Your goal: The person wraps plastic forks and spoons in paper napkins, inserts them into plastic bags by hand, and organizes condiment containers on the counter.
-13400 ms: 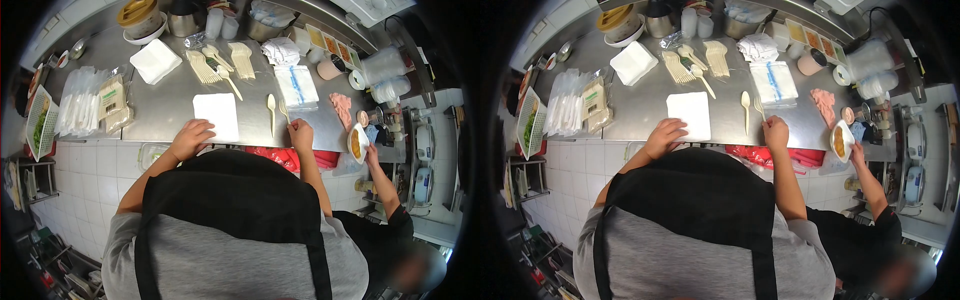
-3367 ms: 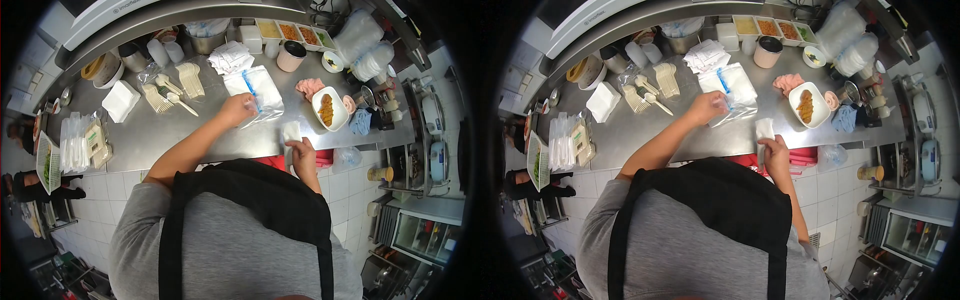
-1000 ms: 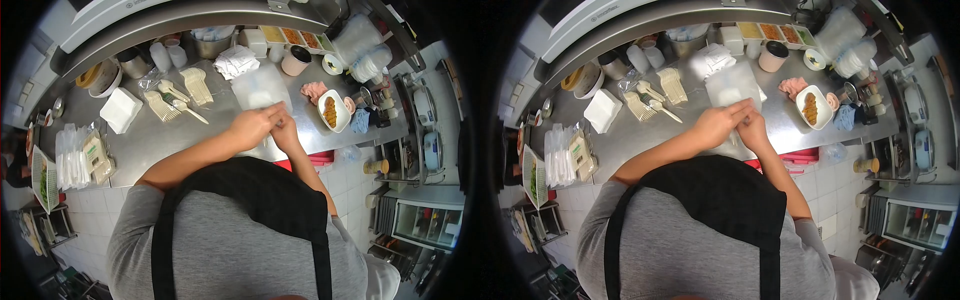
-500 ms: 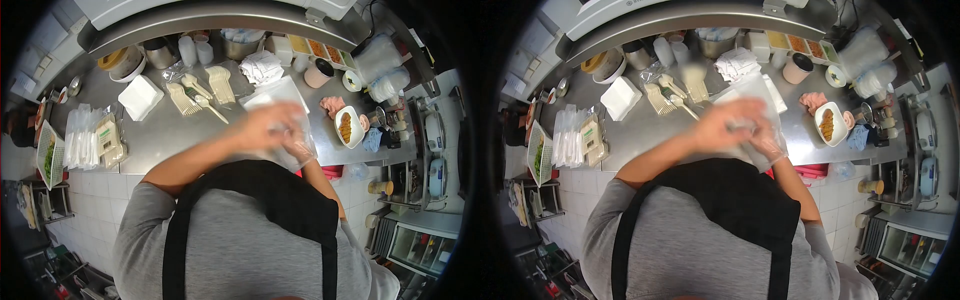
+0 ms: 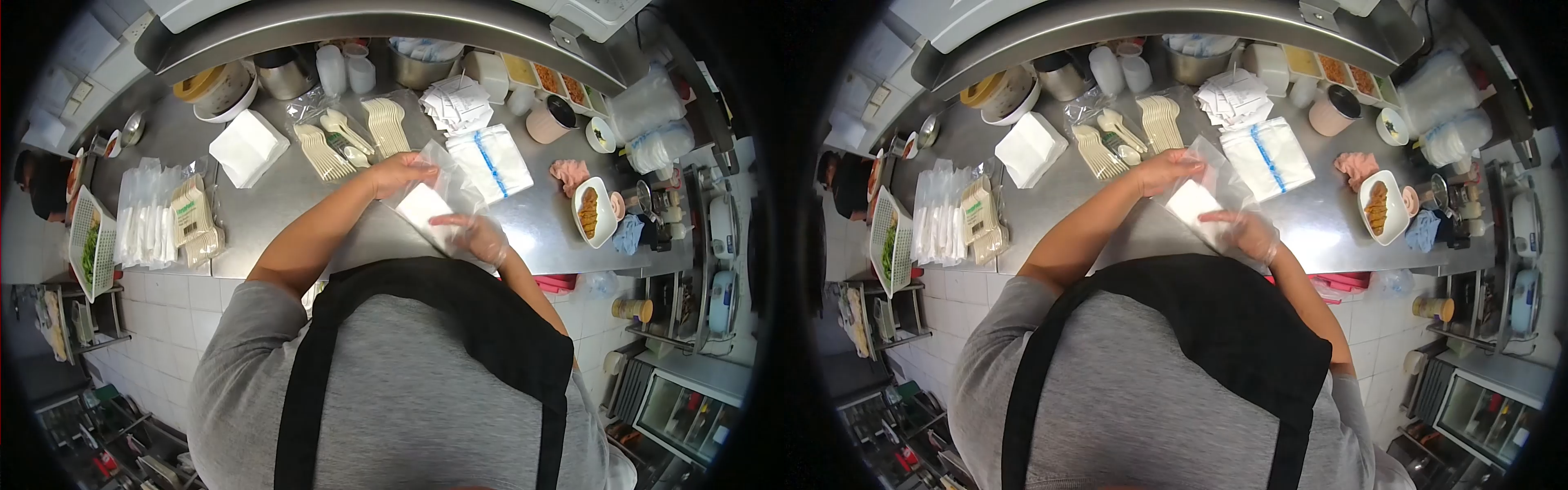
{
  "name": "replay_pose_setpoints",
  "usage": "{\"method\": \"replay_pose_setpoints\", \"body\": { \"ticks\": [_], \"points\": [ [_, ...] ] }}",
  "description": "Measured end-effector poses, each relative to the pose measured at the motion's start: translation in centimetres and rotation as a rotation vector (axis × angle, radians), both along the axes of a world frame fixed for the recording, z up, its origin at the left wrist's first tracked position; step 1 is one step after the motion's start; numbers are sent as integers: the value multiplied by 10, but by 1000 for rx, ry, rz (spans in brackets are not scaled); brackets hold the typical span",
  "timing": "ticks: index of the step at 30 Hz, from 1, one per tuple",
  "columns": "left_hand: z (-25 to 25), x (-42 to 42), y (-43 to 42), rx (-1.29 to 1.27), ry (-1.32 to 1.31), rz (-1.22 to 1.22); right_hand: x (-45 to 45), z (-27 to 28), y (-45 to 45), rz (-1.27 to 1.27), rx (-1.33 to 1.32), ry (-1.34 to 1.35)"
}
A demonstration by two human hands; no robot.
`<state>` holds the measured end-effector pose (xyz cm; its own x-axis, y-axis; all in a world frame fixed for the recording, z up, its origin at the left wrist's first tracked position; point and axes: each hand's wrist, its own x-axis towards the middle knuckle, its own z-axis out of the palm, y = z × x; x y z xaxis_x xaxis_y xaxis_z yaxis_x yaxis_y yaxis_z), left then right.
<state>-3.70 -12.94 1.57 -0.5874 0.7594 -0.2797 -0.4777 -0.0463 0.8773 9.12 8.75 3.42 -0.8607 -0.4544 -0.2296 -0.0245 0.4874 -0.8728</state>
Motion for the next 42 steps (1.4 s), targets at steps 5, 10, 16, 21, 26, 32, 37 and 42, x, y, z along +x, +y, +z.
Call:
{"method": "replay_pose_setpoints", "body": {
  "ticks": [5,10,16,21,26,32,37,42],
  "points": [
    [-4,-21,-12,-44,73,-149,-12,4,-17,121,-55,67],
    [11,-35,-36,-136,72,-116,-17,13,-25,165,58,129],
    [16,-26,-45,-27,189,-21,-23,-5,-28,203,52,348],
    [19,3,-78,-69,204,-7,-17,-17,-33,241,47,365],
    [-4,37,-107,-44,159,37,-9,-28,-45,321,23,504],
    [-31,57,-124,15,110,314,-8,-18,-62,386,79,497],
    [-3,91,-139,126,74,347,-19,-15,-93,415,-67,170],
    [-14,99,-180,117,170,575,-16,18,-131,555,-22,485]
  ]
}}
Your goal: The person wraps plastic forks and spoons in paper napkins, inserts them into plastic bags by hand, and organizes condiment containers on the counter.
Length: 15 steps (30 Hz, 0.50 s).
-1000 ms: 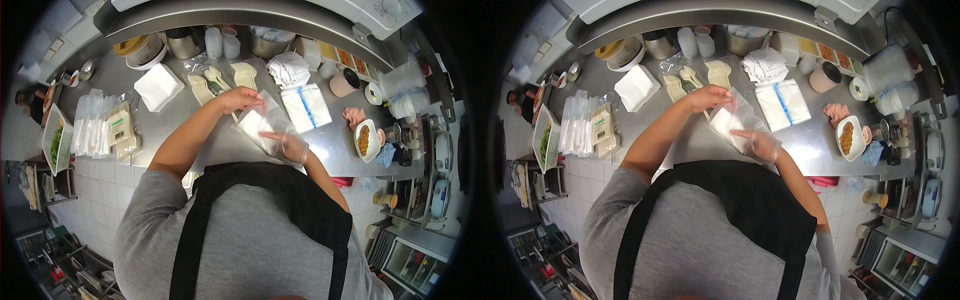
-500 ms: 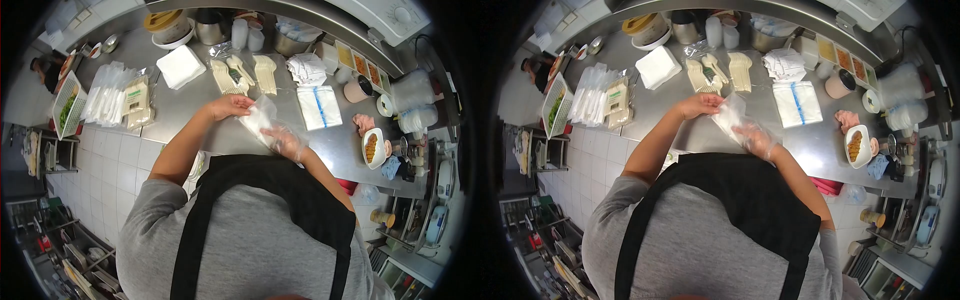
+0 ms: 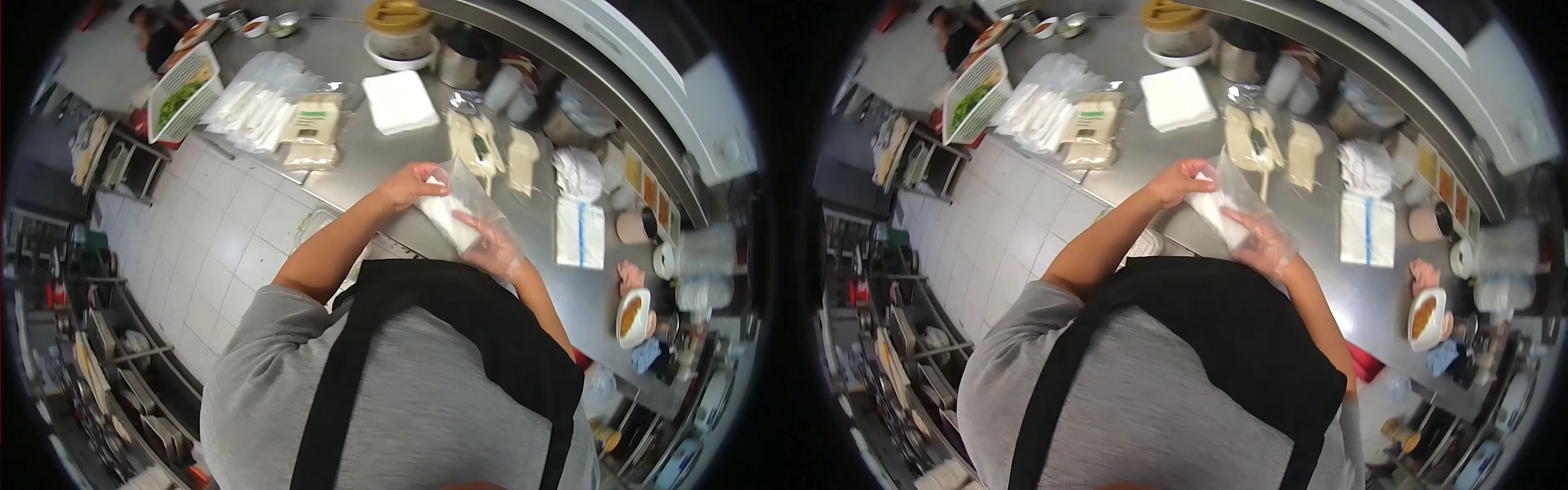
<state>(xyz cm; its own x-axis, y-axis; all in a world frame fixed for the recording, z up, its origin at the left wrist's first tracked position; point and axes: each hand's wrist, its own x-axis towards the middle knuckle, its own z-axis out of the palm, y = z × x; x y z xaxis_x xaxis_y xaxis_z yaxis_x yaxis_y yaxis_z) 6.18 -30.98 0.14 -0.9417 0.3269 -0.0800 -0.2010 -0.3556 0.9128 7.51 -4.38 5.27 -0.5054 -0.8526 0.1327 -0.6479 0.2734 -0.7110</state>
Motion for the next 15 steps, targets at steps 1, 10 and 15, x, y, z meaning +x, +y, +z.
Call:
{"method": "replay_pose_setpoints", "body": {
  "ticks": [1,10,15],
  "points": [
    [10,3,-18,-16,77,91,6,25,-2,-77,-18,-243],
    [87,14,-329,-25,75,1261,2,53,38,-459,-249,-538],
    [47,-11,-441,-368,-135,1682,8,28,28,-494,-192,-571]
  ]
}}
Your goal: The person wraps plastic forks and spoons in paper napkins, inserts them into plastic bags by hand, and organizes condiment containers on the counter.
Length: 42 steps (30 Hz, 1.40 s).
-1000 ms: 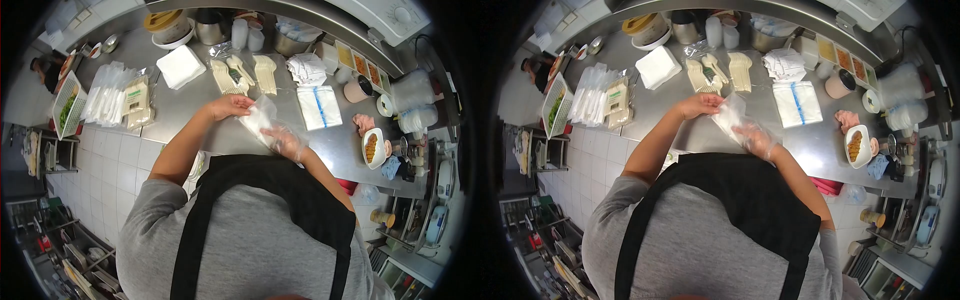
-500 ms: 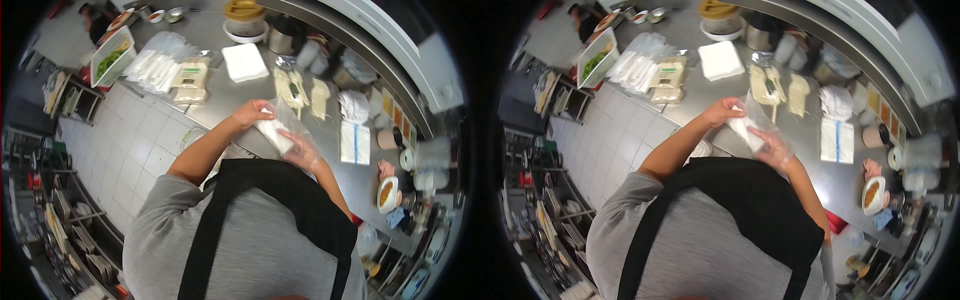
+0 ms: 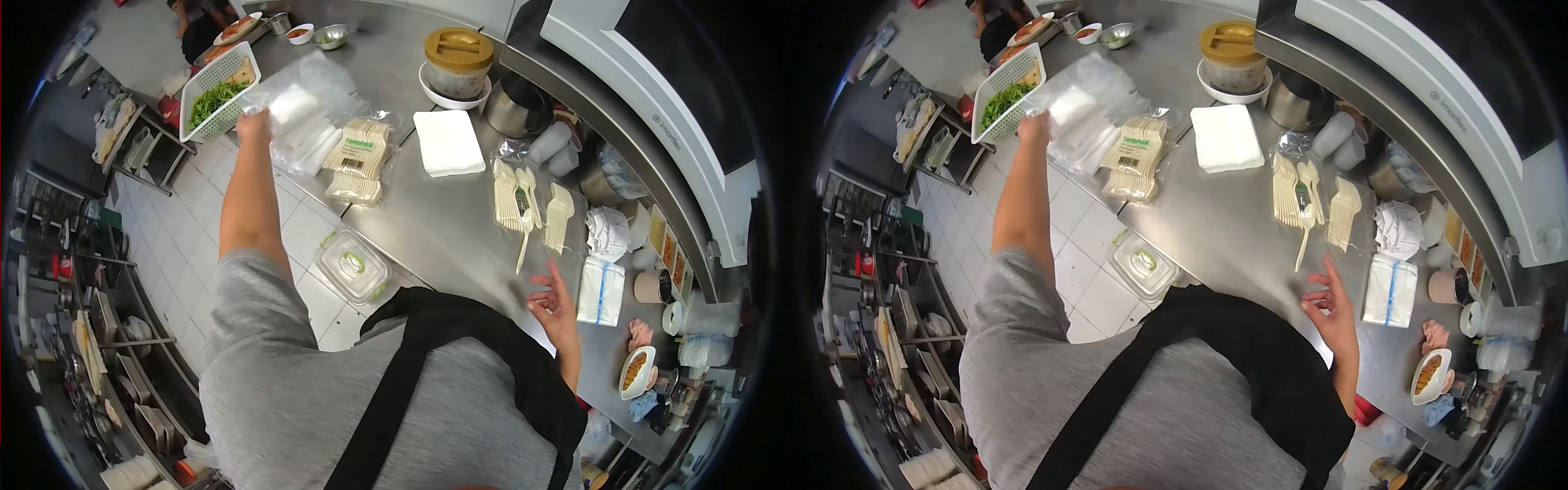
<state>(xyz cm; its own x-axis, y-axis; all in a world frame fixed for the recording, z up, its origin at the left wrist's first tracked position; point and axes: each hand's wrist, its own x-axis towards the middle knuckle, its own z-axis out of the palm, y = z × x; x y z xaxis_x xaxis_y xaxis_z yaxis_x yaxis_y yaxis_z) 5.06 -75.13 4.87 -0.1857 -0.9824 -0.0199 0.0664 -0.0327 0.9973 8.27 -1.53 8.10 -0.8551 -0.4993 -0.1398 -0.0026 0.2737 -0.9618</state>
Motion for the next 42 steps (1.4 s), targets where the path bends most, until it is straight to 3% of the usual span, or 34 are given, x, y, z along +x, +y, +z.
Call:
{"method": "replay_pose_setpoints", "body": {
  "ticks": [1,7,9,12,15,16,19,21,23,25,29,31,34,42],
  "points": [
    [-19,-8,-15,-12,-78,75,3,-2,-2,-7,6,-15],
    [2,-16,75,-103,-314,396,14,-2,6,-88,95,15],
    [5,-19,109,-453,-657,508,16,-4,11,-121,126,66],
    [3,-12,138,-1063,-913,238,20,-11,18,-156,173,131],
    [-9,-15,152,-1301,-1133,-25,25,-22,22,-168,170,162],
    [-22,-19,142,-1253,-1312,-117,27,-24,23,-156,190,186],
    [-46,-24,131,-1056,-1428,-213,37,-24,24,-144,210,243],
    [-49,-33,124,-1124,-1298,-132,49,-17,28,-194,218,243],
    [-40,-35,131,-1152,-921,-112,64,-14,35,-223,270,265],
    [-18,-38,157,-1245,-787,-7,75,-16,46,-229,294,270],
    [17,-27,237,-1323,-598,-71,95,-18,64,-274,332,285],
    [11,-24,269,-1407,-517,-89,102,-21,73,-294,348,284],
    [1,-7,331,-1466,-366,-235,111,-22,93,-367,367,346],
    [-40,58,538,-1441,-180,-985,121,-18,179,-496,402,361]
  ]
}}
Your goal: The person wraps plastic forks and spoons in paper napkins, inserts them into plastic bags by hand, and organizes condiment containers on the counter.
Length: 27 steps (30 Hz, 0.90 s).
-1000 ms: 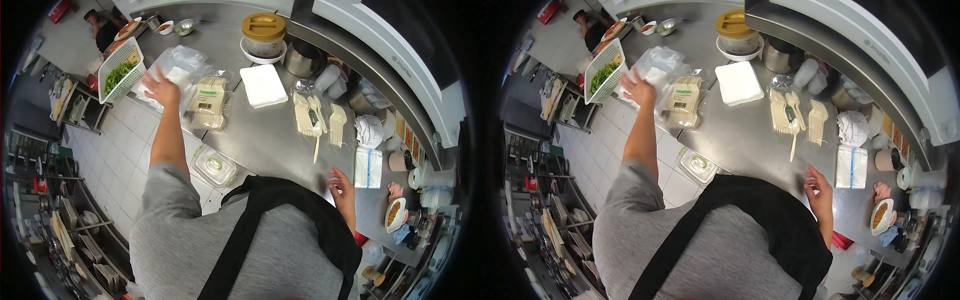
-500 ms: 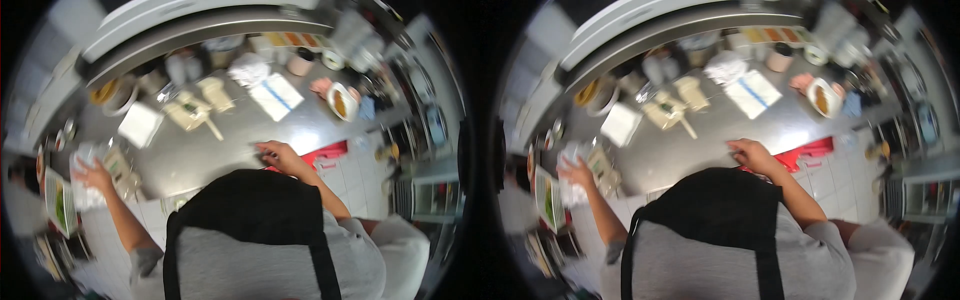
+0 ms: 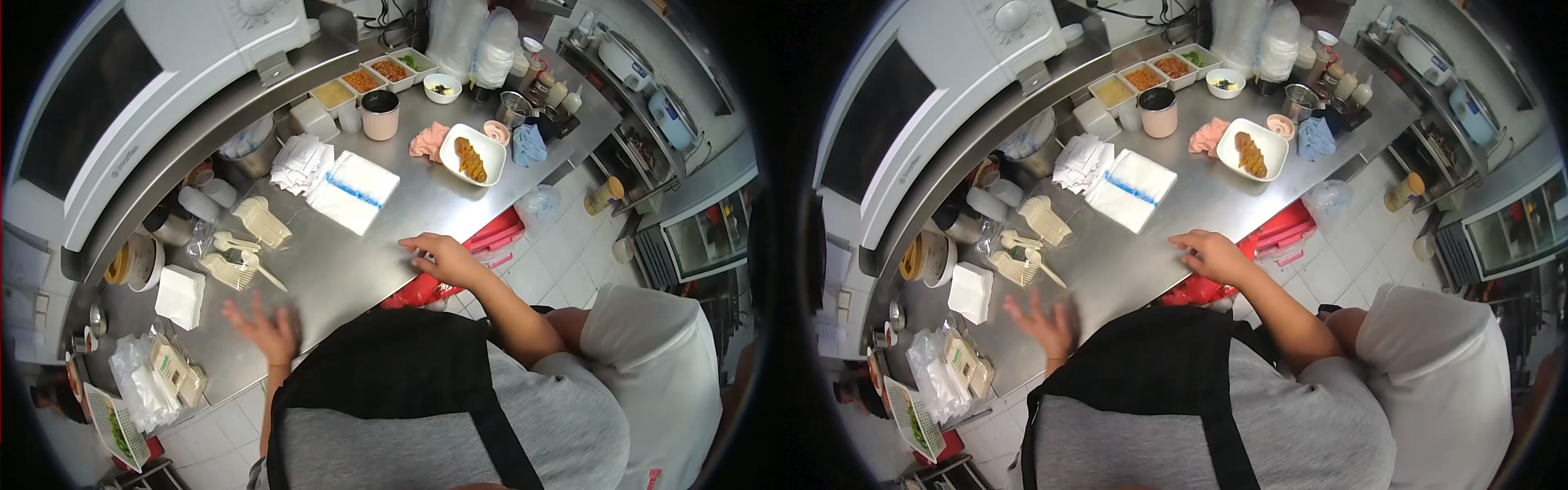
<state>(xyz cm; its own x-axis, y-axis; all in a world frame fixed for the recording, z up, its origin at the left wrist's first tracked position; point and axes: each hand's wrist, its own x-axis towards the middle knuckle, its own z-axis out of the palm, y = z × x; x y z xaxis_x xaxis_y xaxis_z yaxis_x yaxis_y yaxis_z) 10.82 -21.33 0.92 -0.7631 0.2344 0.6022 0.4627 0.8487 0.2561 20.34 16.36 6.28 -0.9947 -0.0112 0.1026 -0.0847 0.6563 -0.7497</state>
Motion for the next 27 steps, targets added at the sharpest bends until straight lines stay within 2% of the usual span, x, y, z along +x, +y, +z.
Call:
{"method": "replay_pose_setpoints", "body": {
  "ticks": [3,6,7,9,11,12,13,15,17,19,20,21,23,27],
  "points": [
    [-19,21,69,-5,-100,-146,1,0,29,7,-17,-43],
    [-17,19,115,-11,-148,-238,1,-3,65,-190,28,185],
    [-15,18,128,-8,-156,-258,1,7,83,-252,37,155],
    [-12,14,145,-45,-204,-260,-17,38,108,-292,101,323],
    [-10,12,155,-94,-215,-274,-57,128,88,-128,55,607],
    [-10,13,153,-127,-201,-276,-67,168,77,15,200,831],
    [-12,13,151,-161,-183,-268,-76,199,63,184,123,898],
    [-18,16,147,-178,-172,-237,-64,233,54,371,298,967],
    [-20,13,158,-195,-174,-226,-31,227,73,480,543,838],
    [-12,17,156,-225,-195,-186,21,183,111,464,326,802],
    [-13,17,156,-216,-179,-196,50,164,132,424,303,677],
    [-18,19,162,-200,-179,-184,67,154,150,402,290,554],
    [-12,16,163,-227,-159,-237,73,147,163,408,424,381],
    [-5,22,164,-255,-195,-158,39,139,166,402,313,497]
  ]
}}
